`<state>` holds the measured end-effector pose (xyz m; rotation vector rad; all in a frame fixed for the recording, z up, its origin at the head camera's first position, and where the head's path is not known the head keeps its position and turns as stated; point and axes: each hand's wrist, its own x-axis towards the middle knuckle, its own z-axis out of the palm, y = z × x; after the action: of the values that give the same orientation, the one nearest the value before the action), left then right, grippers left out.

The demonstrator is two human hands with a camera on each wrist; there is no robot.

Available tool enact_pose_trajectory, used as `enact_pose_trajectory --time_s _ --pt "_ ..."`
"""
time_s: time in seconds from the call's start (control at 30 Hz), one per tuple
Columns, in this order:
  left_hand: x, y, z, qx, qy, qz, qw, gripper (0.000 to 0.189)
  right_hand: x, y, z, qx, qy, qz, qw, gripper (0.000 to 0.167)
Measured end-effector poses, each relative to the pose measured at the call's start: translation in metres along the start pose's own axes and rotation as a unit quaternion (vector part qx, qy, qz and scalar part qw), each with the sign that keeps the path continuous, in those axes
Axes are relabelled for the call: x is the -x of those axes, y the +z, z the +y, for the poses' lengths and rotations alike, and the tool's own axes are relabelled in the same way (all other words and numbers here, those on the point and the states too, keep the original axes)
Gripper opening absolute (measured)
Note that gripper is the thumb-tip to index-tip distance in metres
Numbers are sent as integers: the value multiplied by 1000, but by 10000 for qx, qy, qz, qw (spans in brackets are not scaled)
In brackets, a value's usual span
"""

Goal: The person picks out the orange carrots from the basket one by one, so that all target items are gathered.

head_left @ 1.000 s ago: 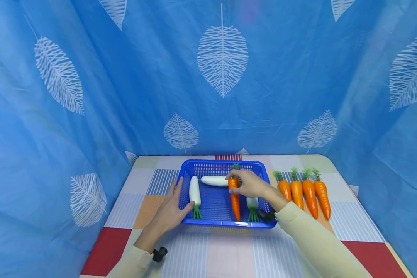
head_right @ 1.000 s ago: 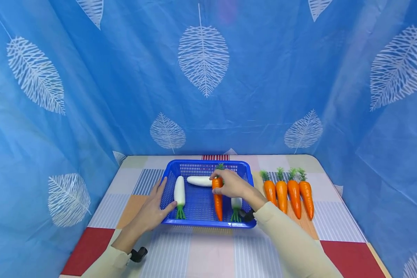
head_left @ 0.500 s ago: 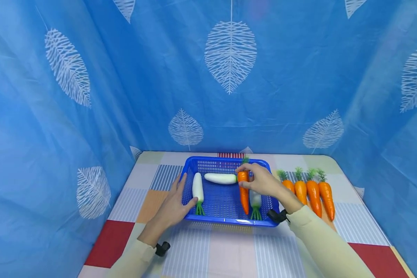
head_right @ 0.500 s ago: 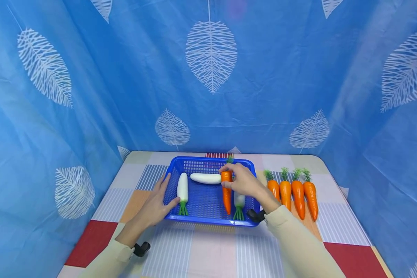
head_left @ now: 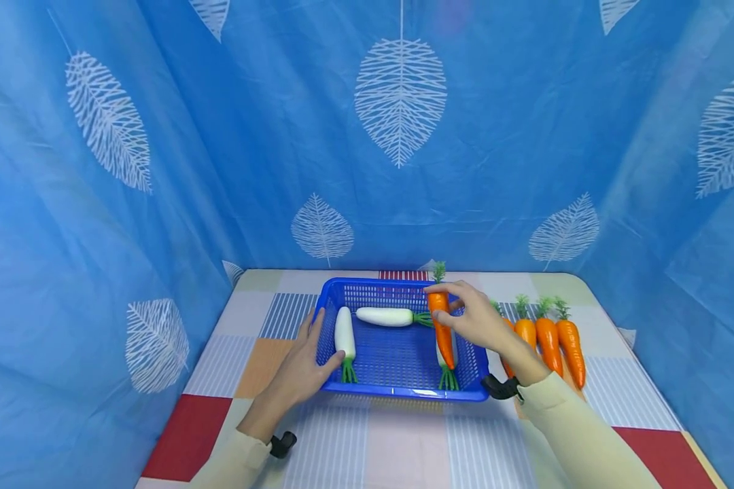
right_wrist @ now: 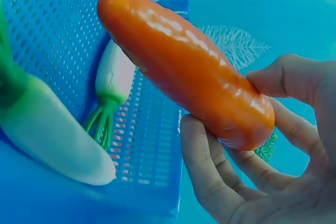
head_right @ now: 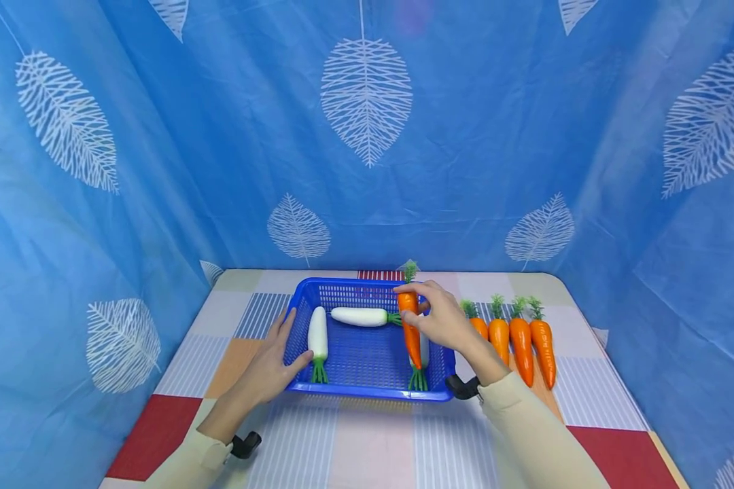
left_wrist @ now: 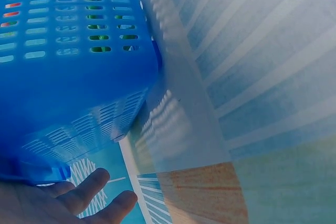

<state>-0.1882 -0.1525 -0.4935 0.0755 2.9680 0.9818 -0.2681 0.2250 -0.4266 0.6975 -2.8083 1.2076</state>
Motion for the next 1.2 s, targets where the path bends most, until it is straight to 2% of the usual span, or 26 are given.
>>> enact_pose_trajectory --time_s 0.3,0.53,0.73,1.2 --pt "2 1 2 52 -10 39 10000 104 12 -12 7 17 217 144 9997 44" --pt "2 1 0 21 -14 54 10000 104 23 -26 15 -144 508 80 9986 44" --pt "2 1 -2 65 -25 40 10000 104 32 -39 21 -137 528 150 9984 45" --pt "3 0 0 132 16 23 9999 104 59 -63 53 64 847 516 9950 53"
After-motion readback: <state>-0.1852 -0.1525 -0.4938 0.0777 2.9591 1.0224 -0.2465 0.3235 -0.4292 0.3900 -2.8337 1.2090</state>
